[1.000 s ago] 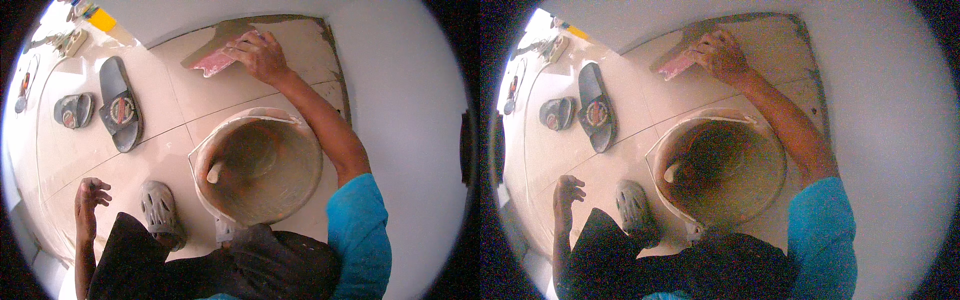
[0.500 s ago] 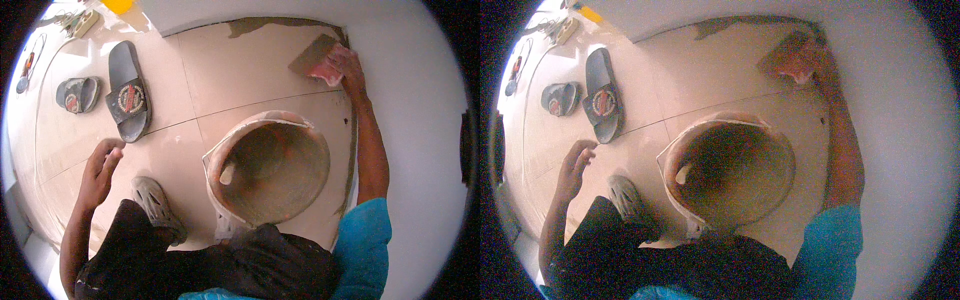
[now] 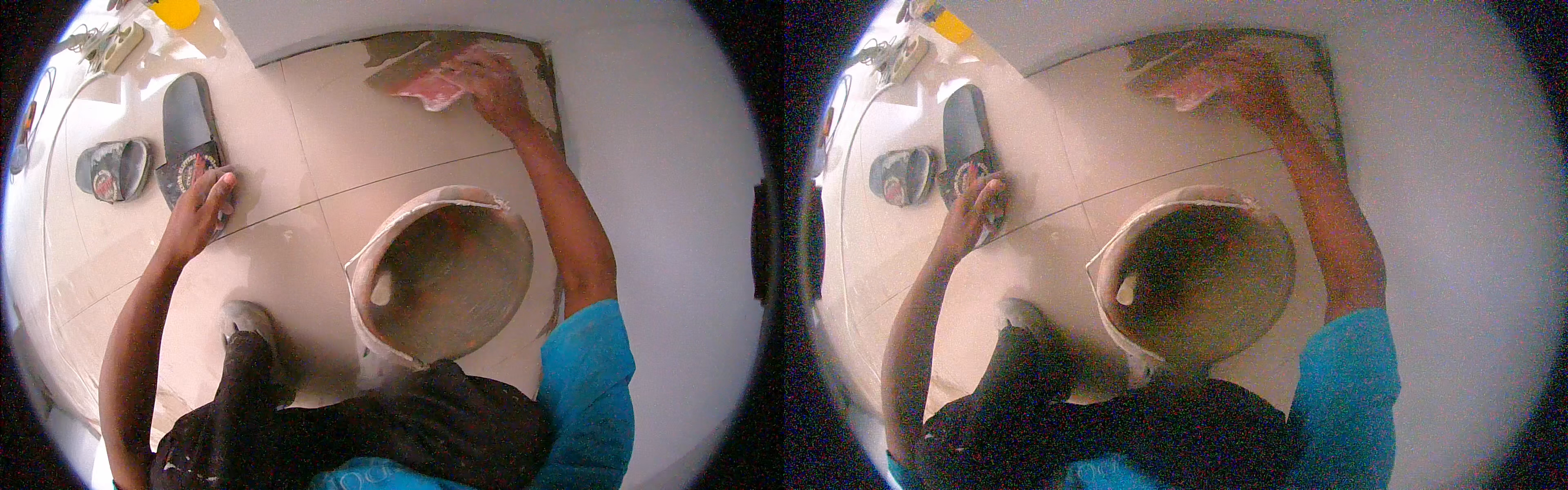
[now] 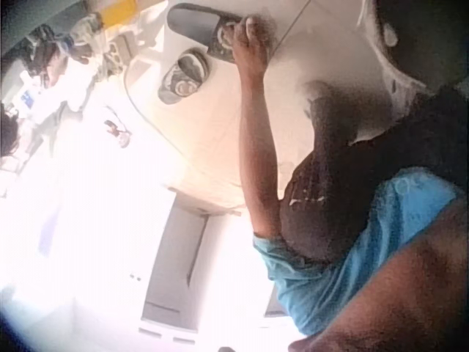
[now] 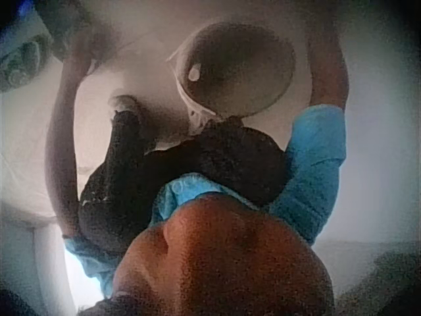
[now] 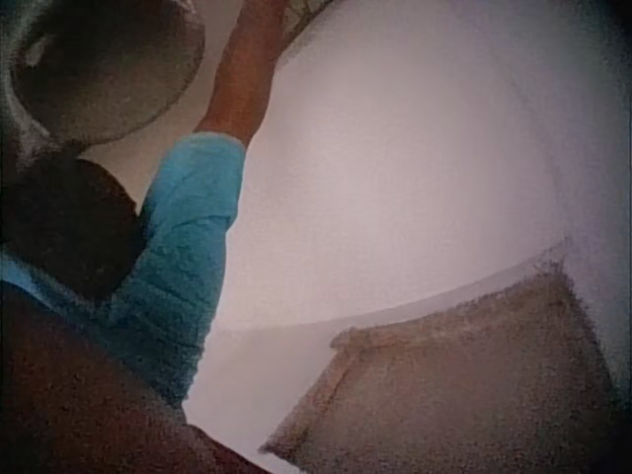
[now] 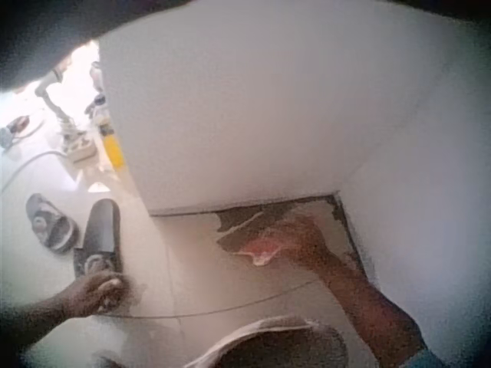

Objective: The person applies grout to the gaps between floor tiles using a pink float and a bucket of grout. They repeatedly scoop grout from the bucket and spread it across the tiled floor, then rinse the float in a separate bucket of water.

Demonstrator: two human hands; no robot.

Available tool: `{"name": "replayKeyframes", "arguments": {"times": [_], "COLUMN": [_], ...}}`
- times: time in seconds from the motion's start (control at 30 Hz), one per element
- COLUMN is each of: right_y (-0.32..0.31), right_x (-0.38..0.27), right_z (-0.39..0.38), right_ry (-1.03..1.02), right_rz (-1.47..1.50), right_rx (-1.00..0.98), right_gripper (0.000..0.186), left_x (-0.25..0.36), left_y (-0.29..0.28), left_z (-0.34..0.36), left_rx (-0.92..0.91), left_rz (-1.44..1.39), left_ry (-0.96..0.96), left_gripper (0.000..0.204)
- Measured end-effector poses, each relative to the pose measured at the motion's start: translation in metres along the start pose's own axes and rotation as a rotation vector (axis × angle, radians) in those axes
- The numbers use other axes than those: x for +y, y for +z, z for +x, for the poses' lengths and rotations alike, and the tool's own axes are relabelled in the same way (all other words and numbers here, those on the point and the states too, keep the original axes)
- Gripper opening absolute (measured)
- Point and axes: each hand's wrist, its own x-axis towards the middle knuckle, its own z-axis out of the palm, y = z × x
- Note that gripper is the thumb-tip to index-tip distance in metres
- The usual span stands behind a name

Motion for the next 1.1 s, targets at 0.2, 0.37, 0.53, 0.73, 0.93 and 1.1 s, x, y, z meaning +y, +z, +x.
{"name": "replayKeyframes", "arguments": {"times": [0.2,0.37,0.53,0.73,0.93,1.1], "right_y": [0.002,-0.052,-0.104,-0.179,-0.238,-0.235], "right_x": [-0.064,-0.078,-0.050,-0.105,-0.243,-0.264], "right_z": [0.030,0.001,-0.106,-0.286,-0.400,-0.595], "right_ry": [0.020,0.448,0.995,1.364,1.937,2.295], "right_rz": [0.058,0.208,0.066,0.006,0.464,-0.202], "right_rx": [-0.020,-0.177,-0.355,-0.262,0.213,-0.466], "right_gripper": [0.038,0.032,0.036,0.040,0.057,0.068], "left_x": [-0.023,-0.045,-0.061,-0.049,0.028,0.116], "left_y": [0.005,-0.003,-0.011,-0.012,0.008,0.055], "left_z": [0.007,-0.002,-0.003,-0.026,-0.072,-0.100], "left_rx": [0.165,0.229,0.303,0.120,-0.179,-0.499], "left_rz": [0.057,-0.022,-0.042,0.101,0.012,0.102], "left_ry": [0.012,-0.024,-0.010,-0.001,0.151,0.225], "left_gripper": [0.054,0.069,0.057,0.048,0.054,0.060]}}
